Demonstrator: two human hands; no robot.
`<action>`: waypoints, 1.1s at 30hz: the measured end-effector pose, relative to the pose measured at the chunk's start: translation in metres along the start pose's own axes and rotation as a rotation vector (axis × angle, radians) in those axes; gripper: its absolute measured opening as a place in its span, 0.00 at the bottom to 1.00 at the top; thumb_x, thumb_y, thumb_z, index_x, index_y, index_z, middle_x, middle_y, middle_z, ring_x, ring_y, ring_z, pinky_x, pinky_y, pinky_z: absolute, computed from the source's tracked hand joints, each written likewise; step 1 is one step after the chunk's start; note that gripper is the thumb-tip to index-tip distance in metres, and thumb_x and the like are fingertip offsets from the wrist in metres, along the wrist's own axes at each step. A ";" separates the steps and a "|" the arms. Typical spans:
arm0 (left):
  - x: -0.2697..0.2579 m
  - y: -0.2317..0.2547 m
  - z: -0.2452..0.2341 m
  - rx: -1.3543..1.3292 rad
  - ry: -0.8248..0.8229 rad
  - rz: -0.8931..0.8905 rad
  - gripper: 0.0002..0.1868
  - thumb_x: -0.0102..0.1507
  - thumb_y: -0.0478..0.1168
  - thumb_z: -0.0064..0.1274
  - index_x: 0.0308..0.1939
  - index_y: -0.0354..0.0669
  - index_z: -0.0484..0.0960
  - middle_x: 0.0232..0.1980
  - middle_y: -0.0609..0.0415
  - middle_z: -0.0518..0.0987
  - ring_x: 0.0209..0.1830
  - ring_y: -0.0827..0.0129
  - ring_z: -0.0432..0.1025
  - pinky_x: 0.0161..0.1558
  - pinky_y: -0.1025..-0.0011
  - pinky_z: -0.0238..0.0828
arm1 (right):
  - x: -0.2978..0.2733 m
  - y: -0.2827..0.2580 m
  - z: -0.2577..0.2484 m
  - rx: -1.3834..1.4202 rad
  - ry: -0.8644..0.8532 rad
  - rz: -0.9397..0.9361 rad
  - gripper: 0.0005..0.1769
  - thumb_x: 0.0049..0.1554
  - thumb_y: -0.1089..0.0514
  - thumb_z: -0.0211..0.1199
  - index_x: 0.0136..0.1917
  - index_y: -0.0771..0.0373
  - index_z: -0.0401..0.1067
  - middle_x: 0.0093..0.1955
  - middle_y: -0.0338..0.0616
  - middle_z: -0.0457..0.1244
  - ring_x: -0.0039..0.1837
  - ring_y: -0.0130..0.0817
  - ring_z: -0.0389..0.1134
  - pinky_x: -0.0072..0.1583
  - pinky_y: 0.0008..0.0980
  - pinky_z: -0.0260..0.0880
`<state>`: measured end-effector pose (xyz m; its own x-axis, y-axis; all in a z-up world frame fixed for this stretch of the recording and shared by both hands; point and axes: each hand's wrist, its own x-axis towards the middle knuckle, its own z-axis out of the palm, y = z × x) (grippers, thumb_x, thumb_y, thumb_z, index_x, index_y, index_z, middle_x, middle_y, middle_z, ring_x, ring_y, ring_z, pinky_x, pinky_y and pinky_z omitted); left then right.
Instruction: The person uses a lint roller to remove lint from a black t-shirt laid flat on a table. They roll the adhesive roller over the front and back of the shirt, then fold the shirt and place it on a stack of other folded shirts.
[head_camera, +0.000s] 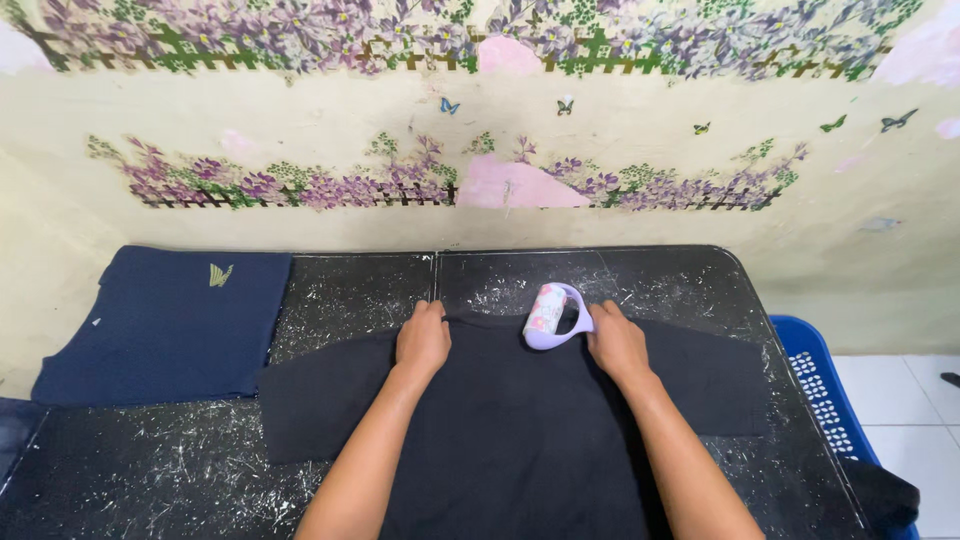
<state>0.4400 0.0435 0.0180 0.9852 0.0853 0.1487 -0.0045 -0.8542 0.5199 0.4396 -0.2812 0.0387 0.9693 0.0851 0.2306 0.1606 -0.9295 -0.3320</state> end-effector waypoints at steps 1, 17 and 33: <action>0.003 0.000 0.000 -0.028 0.030 0.005 0.11 0.63 0.36 0.55 0.49 0.40 0.77 0.51 0.43 0.75 0.45 0.41 0.76 0.46 0.49 0.73 | 0.005 0.002 0.002 0.016 0.030 -0.001 0.10 0.56 0.61 0.61 0.53 0.57 0.74 0.52 0.50 0.64 0.51 0.59 0.70 0.52 0.54 0.70; 0.076 0.011 0.008 -0.249 0.150 0.092 0.30 0.62 0.31 0.53 0.69 0.37 0.66 0.77 0.32 0.54 0.55 0.35 0.72 0.52 0.52 0.72 | 0.068 -0.003 0.005 0.243 0.431 -0.202 0.26 0.46 0.72 0.59 0.59 0.62 0.74 0.67 0.61 0.63 0.57 0.62 0.68 0.55 0.49 0.70; -0.202 0.002 -0.071 0.160 0.068 -0.181 0.25 0.62 0.47 0.57 0.58 0.35 0.74 0.59 0.41 0.74 0.61 0.48 0.65 0.58 0.50 0.62 | -0.136 -0.122 -0.082 0.432 -0.178 0.004 0.47 0.49 0.67 0.60 0.78 0.59 0.47 0.50 0.65 0.66 0.55 0.63 0.70 0.57 0.51 0.68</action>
<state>0.2284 0.0614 0.0486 0.9536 0.2743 0.1243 0.2038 -0.8916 0.4043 0.2726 -0.2089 0.1233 0.9809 0.1771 0.0809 0.1831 -0.6982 -0.6921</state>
